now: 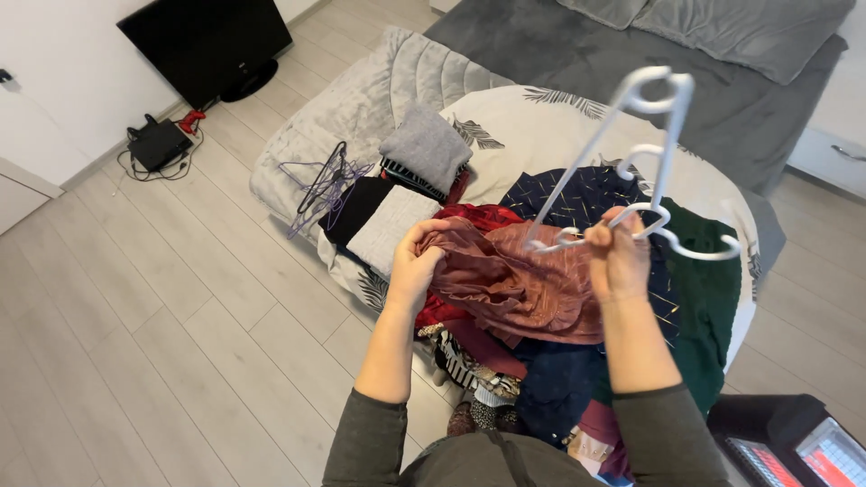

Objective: The person removes a white garment from a hanger and places it in a closet. They then pick up several garments from a bed, place them on hangers, and hang them in the closet. The person repeats this process for multiple items, including a dark blue patterned top, a red top, and a maroon top.

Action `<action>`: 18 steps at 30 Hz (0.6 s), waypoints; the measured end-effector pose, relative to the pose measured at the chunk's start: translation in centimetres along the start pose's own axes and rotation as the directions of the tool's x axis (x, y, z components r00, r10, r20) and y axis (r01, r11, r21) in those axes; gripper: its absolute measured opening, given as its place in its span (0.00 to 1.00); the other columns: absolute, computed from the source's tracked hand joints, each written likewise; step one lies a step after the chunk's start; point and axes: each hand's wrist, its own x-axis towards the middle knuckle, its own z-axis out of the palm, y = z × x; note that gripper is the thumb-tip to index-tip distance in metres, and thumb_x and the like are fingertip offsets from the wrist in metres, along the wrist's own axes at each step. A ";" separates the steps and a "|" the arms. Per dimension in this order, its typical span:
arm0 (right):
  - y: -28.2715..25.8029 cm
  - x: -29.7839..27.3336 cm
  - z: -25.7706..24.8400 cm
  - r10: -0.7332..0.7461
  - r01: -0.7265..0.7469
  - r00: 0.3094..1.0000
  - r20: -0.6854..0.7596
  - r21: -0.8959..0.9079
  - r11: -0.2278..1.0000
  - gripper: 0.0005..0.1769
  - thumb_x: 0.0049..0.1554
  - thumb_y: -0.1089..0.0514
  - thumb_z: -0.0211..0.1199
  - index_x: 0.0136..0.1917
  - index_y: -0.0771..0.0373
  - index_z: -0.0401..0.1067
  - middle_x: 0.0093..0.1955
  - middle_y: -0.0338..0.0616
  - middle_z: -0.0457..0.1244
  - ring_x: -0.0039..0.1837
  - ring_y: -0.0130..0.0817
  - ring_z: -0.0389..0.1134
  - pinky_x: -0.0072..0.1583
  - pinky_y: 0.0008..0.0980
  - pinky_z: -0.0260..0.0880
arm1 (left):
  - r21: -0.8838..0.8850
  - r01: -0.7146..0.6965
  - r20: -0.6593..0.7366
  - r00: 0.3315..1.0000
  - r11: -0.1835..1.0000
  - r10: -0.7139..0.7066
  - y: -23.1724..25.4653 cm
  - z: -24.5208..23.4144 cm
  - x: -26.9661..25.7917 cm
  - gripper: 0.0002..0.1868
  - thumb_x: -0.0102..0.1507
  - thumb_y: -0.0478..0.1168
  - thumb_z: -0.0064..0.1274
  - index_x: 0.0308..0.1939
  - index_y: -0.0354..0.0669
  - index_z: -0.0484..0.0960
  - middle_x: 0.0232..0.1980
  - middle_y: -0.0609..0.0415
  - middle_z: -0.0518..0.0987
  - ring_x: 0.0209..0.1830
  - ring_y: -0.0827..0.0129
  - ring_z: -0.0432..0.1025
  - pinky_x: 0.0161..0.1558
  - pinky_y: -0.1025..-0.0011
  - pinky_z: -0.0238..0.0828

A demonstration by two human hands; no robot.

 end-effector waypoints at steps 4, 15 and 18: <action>0.9 -2.4 3.2 0.155 -0.160 0.986 0.062 0.092 0.983 0.11 0.71 0.54 0.51 0.48 0.58 0.69 0.27 0.30 0.47 0.32 0.23 0.50 0.41 0.22 0.56 | -0.042 -0.054 -0.045 0.998 0.998 0.052 0.7 -0.3 -0.4 0.26 0.53 0.19 0.41 0.51 0.34 0.84 0.45 0.50 0.83 0.46 0.75 0.76 0.49 0.77 0.75; 8.2 -4.1 -0.2 0.285 -0.299 0.951 0.124 0.115 0.947 0.09 0.70 0.58 0.50 0.49 0.60 0.68 0.28 0.32 0.45 0.32 0.28 0.46 0.42 0.27 0.53 | -0.385 -0.088 0.004 0.995 0.919 0.097 3.0 0.1 -1.0 0.27 0.57 0.24 0.48 0.61 0.30 0.78 0.61 0.38 0.80 0.61 0.63 0.76 0.62 0.69 0.73; 8.6 -4.9 0.9 0.272 -0.308 0.947 0.172 0.240 0.921 0.08 0.69 0.61 0.49 0.49 0.59 0.68 0.28 0.32 0.46 0.34 0.27 0.47 0.44 0.27 0.53 | -0.515 -0.034 0.081 0.993 0.857 0.088 4.4 2.1 -1.8 0.26 0.60 0.26 0.49 0.64 0.29 0.76 0.63 0.36 0.79 0.63 0.59 0.75 0.63 0.66 0.72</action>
